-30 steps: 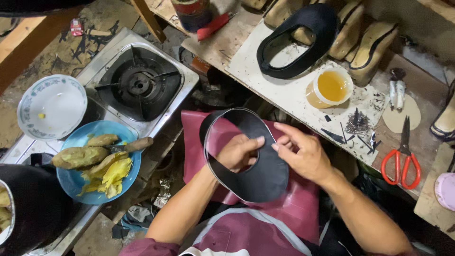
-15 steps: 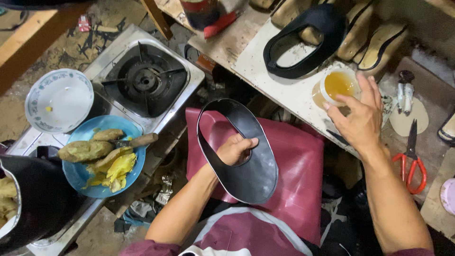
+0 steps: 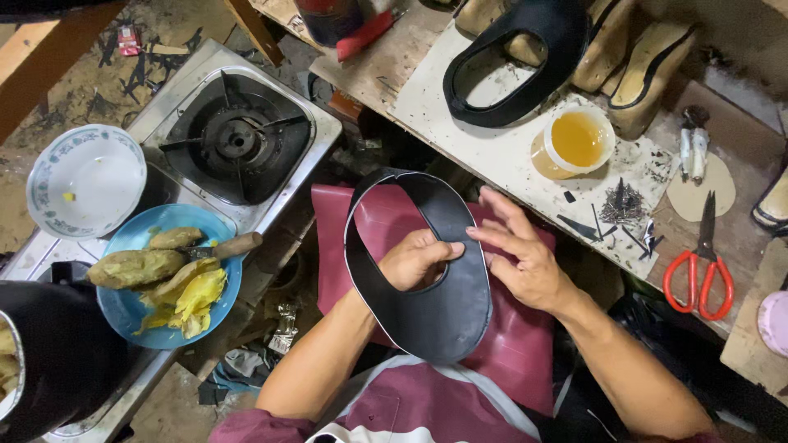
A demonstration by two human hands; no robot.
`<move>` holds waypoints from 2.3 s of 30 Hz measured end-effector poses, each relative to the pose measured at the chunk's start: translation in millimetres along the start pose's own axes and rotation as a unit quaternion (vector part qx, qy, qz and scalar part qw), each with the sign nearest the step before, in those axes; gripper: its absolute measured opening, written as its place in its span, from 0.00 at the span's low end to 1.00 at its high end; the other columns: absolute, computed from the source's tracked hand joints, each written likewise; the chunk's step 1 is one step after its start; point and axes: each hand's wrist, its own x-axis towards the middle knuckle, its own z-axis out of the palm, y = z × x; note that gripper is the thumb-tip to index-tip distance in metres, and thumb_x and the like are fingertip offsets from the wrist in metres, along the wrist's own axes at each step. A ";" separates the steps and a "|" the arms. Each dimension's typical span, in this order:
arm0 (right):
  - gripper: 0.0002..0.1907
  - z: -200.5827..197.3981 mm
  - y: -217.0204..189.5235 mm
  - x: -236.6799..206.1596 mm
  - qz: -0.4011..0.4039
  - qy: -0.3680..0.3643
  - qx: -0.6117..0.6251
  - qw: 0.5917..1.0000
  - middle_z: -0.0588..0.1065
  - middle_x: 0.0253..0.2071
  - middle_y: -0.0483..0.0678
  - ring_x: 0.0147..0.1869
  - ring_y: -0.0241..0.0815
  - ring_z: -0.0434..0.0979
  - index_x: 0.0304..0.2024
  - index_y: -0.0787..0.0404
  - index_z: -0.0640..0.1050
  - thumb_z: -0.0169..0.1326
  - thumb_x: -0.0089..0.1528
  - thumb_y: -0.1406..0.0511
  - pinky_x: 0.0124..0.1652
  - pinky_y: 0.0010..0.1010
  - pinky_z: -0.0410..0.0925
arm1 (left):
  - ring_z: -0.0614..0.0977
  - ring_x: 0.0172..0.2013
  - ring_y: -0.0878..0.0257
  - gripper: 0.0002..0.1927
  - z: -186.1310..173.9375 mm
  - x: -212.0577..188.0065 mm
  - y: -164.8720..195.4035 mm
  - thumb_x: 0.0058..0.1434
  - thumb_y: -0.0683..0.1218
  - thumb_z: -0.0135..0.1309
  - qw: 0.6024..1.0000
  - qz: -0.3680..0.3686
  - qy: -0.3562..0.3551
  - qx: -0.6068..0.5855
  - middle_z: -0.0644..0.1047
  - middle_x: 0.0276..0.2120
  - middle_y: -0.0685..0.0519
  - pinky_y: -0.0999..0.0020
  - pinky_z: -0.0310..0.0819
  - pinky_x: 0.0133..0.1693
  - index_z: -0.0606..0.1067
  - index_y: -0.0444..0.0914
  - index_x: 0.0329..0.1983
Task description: The person repeatedly applies a yellow adhesive from a small container to the edges of a black shoe upper and presses the edges together by hand. The person handles multiple shoe uppers, placing some on the workbench and continuing to work on others.
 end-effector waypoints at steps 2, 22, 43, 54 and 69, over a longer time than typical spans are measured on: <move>0.24 -0.2 4.6 -3.2 -0.014 -0.021 0.034 0.999 0.55 0.77 0.59 0.81 0.57 0.56 0.54 0.61 0.80 0.52 0.56 0.79 0.70 0.47 0.61 | 0.60 0.14 0.76 0.12 -4.1 -1.3 0.9 0.69 0.48 0.55 1.000 0.011 0.003 0.005 0.64 0.15 0.66 0.74 0.47 0.17 0.74 0.44 0.28; 0.20 10.9 -4.6 -27.6 0.091 0.055 0.139 0.985 0.72 0.50 0.48 0.44 0.32 0.74 0.54 0.67 0.77 0.61 0.58 0.75 0.39 0.21 0.71 | 0.83 0.42 0.65 0.15 5.9 -17.1 16.0 0.69 0.46 0.52 0.999 0.033 -0.033 -0.003 0.81 0.44 0.51 0.69 0.78 0.47 0.76 0.32 0.53; 0.29 29.8 0.9 -21.7 0.165 0.161 0.176 0.957 0.79 0.42 0.46 0.44 0.28 0.78 0.70 0.69 0.67 0.55 0.66 0.74 0.47 0.19 0.72 | 0.80 0.40 0.68 0.12 24.3 -30.7 12.8 0.68 0.44 0.53 0.989 0.098 0.105 0.048 0.81 0.40 0.55 0.71 0.75 0.42 0.78 0.33 0.49; 0.30 30.4 1.6 -23.0 0.184 0.198 0.170 0.948 0.79 0.40 0.47 0.39 0.29 0.77 0.68 0.69 0.68 0.57 0.64 0.73 0.41 0.22 0.72 | 0.80 0.39 0.67 0.12 21.5 -25.7 5.7 0.68 0.44 0.53 0.989 0.110 0.097 0.028 0.80 0.40 0.54 0.70 0.76 0.42 0.77 0.32 0.49; 0.17 -2.6 -15.9 -10.3 0.007 0.039 -0.055 0.998 0.77 0.53 0.53 0.53 0.43 0.81 0.54 0.66 0.78 0.53 0.62 0.76 0.51 0.29 0.74 | 0.81 0.37 0.67 0.12 3.5 -39.0 18.0 0.65 0.43 0.55 0.997 0.032 0.054 0.034 0.81 0.38 0.54 0.70 0.76 0.42 0.78 0.32 0.49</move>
